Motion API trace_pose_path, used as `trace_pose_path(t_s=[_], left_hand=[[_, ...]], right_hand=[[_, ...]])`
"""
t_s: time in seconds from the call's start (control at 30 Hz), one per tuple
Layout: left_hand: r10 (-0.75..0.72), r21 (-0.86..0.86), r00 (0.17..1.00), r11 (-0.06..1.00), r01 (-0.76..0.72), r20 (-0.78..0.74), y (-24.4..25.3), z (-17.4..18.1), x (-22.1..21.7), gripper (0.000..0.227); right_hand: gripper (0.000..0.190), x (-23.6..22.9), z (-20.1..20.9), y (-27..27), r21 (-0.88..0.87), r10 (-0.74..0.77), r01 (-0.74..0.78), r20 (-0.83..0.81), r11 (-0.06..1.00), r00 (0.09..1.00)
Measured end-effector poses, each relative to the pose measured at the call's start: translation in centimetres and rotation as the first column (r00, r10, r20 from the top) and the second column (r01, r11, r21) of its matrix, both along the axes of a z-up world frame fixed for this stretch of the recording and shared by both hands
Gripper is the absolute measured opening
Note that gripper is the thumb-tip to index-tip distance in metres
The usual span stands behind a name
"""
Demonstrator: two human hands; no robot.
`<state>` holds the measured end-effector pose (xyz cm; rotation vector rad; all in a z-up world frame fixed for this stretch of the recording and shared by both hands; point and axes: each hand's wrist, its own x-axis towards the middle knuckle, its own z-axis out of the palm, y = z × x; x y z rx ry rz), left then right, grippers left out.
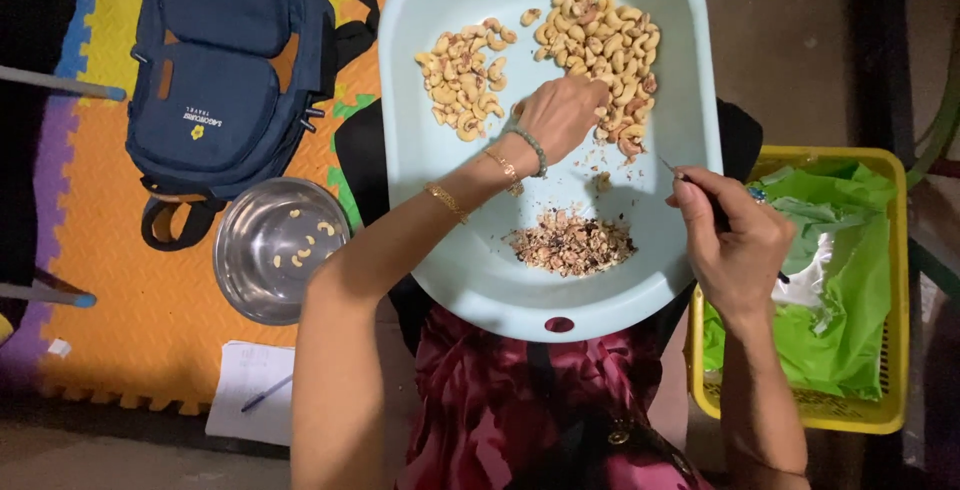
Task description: Manually removing the thin brown skin from roasted cashew nuts using a small tool and fingers.
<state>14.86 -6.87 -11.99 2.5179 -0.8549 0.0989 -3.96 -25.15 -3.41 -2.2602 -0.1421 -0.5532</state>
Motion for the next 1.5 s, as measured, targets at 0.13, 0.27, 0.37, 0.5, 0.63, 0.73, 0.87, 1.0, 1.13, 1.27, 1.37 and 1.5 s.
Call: trace_pose_path(t_s=[0.13,0.27,0.37,0.5,0.63,0.73,0.87,1.0,1.13,1.27,1.37,1.5], left_hand=[[-0.029,-0.099,0.947,0.995,-0.004,-0.321,2.2,6.7,-2.8,0.014],[-0.338,-0.436,0.882,0.882,0.177,-0.327,5.0,11.1,-6.6,0.014],[-0.465,-0.601,0.838,0.768,0.223,-0.284,5.9,13.2,-9.0,0.015],[-0.482,-0.686,0.835,0.703,0.187,-0.266,6.4,14.9,-10.7,0.014],[-0.571,-0.824,0.685,0.562,-0.075,-0.452,5.7,13.0,-11.8,0.017],[-0.594,-0.818,0.574,0.498,-0.289,-0.564,5.4,12.2,-12.2,0.018],[-0.654,-0.847,0.543,0.347,-0.403,-0.526,4.9,11.2,-12.0,0.025],[-0.64,-0.872,0.593,0.342,-0.35,-0.489,5.0,12.0,-12.0,0.025],[-0.566,-0.899,0.738,0.419,-0.126,-0.368,6.0,14.0,-11.7,0.026],[-0.401,-0.787,0.912,0.59,0.182,-0.09,6.7,15.6,-12.3,0.028],[-0.319,-0.741,0.947,0.63,0.233,0.027,6.5,15.4,-13.0,0.034],[-0.331,-0.754,0.943,0.613,0.236,0.026,6.7,15.3,-13.0,0.038]], right_hand=[[0.019,-0.2,1.5,0.6,0.044,-0.011,0.012,-0.024,0.999,1.0],[0.02,0.1,1.7,1.4,0.212,0.073,-0.069,-0.012,0.975,0.997],[0.022,0.6,1.9,2.4,0.248,0.125,-0.132,0.045,0.96,0.991],[0.014,0.4,3.4,3.8,0.375,0.158,-0.15,0.008,0.915,0.987],[0.014,-0.3,3.3,4.2,0.548,0.179,-0.13,-0.036,0.826,0.983],[0.015,-0.2,3.3,4.6,0.592,0.16,-0.123,-0.009,0.797,0.987],[0.016,0.0,4.4,5.1,0.566,0.15,-0.141,0.03,0.812,0.988],[0.015,0.2,5.0,5.4,0.541,0.154,-0.171,0.077,0.823,0.985],[0.013,0.6,5.6,5.5,0.515,0.191,-0.211,0.092,0.831,0.977],[0.01,1.0,6.4,5.8,0.433,0.21,-0.232,0.098,0.871,0.973],[0.009,1.4,6.4,5.7,0.416,0.226,-0.247,0.099,0.875,0.969],[0.01,1.4,6.1,5.8,0.476,0.245,-0.246,0.064,0.844,0.967]])
